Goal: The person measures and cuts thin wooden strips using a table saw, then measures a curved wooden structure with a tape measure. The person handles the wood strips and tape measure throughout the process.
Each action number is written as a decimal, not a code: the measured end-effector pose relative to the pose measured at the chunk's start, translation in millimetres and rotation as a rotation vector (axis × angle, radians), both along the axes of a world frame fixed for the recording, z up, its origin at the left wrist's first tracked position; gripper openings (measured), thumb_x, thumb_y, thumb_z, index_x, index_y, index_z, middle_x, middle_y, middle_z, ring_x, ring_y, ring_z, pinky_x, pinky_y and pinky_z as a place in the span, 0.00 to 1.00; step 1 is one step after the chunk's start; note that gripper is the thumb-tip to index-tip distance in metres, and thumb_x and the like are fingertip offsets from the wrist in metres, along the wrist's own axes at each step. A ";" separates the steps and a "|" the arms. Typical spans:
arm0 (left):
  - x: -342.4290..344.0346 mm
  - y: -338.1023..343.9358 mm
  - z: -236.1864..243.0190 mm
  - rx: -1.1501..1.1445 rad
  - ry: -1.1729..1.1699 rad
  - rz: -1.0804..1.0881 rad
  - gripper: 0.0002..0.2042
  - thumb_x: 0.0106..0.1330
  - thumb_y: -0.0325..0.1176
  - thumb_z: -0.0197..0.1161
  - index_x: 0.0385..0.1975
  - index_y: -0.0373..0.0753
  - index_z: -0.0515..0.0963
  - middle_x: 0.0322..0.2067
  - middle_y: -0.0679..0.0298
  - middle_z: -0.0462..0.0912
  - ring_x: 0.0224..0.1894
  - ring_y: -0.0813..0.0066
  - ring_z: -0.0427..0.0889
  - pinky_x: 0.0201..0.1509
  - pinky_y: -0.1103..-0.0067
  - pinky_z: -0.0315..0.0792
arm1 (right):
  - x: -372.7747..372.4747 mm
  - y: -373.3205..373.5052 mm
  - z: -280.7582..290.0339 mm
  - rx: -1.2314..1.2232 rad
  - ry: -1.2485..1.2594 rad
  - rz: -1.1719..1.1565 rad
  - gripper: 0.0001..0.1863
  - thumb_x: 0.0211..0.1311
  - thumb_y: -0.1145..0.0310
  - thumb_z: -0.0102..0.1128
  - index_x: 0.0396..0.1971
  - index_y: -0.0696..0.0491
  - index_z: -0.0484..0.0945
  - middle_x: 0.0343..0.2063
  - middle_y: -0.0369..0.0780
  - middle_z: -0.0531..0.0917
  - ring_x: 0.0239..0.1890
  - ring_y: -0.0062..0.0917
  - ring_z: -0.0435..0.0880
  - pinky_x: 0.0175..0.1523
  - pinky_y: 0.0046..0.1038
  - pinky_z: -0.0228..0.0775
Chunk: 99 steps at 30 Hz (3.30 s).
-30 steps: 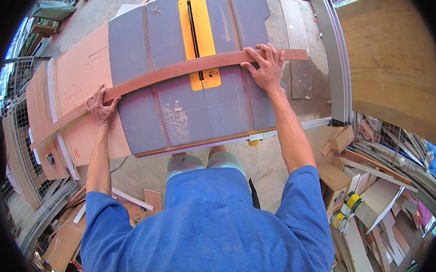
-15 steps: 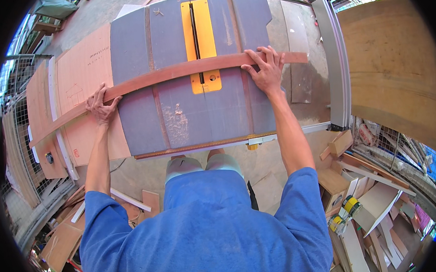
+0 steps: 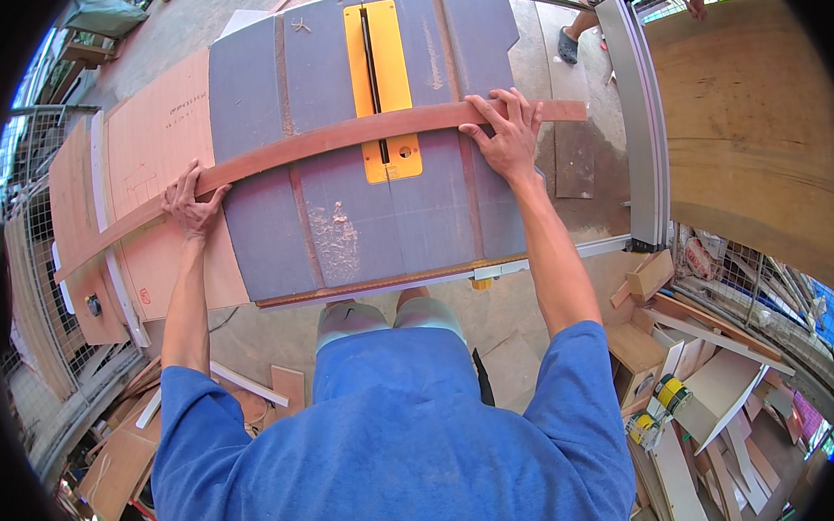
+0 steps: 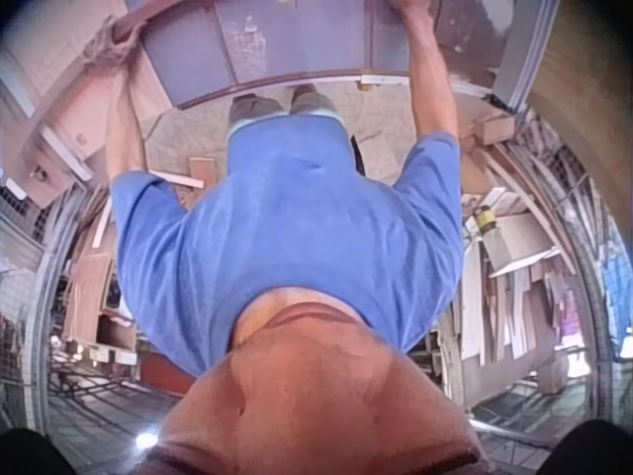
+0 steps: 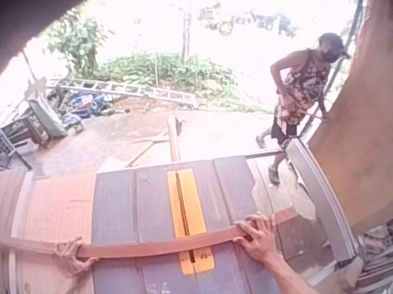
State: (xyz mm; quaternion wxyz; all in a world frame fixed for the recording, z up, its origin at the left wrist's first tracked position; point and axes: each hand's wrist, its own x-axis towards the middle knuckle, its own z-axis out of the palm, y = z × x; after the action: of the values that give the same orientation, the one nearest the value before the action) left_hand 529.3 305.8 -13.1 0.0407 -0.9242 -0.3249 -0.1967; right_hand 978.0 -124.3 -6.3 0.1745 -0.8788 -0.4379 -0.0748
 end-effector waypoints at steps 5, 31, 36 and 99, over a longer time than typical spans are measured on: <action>0.0 1.2 2.1 -0.019 0.026 0.007 0.34 0.49 0.69 0.76 0.52 0.55 0.84 0.61 0.79 0.83 0.60 0.69 0.78 0.73 0.56 0.52 | 1.6 2.6 0.1 0.003 0.003 0.001 0.29 0.61 0.32 0.63 0.61 0.25 0.83 0.62 0.32 0.73 0.74 0.36 0.61 0.79 0.65 0.35; 9.3 4.9 6.4 0.030 0.007 -0.008 0.34 0.49 0.70 0.76 0.51 0.54 0.85 0.59 0.79 0.85 0.57 0.69 0.80 0.71 0.58 0.53 | 9.0 8.9 -1.4 -0.014 0.003 -0.001 0.30 0.61 0.32 0.63 0.62 0.24 0.82 0.62 0.31 0.73 0.75 0.36 0.61 0.79 0.65 0.33; 9.7 8.3 4.0 0.031 0.016 -0.002 0.34 0.49 0.70 0.76 0.51 0.55 0.85 0.59 0.79 0.85 0.57 0.69 0.81 0.71 0.59 0.53 | 10.3 10.2 -0.9 -0.016 -0.001 0.003 0.30 0.62 0.31 0.62 0.62 0.24 0.82 0.62 0.31 0.73 0.75 0.35 0.61 0.79 0.64 0.32; -39.0 96.2 -5.7 -0.050 0.089 -0.058 0.30 0.54 0.62 0.76 0.54 0.56 0.82 0.65 0.77 0.81 0.61 0.67 0.78 0.72 0.59 0.60 | -26.5 -76.0 119.1 0.153 -0.337 -0.417 0.29 0.54 0.46 0.77 0.57 0.35 0.86 0.39 0.34 0.73 0.44 0.32 0.71 0.53 0.39 0.66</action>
State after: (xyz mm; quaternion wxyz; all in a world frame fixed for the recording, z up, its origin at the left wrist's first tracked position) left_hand 490.3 402.0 -18.8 0.0264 -0.9419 -0.3005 -0.1481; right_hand 951.5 -200.3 112.8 0.1461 -0.9093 -0.2634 -0.2870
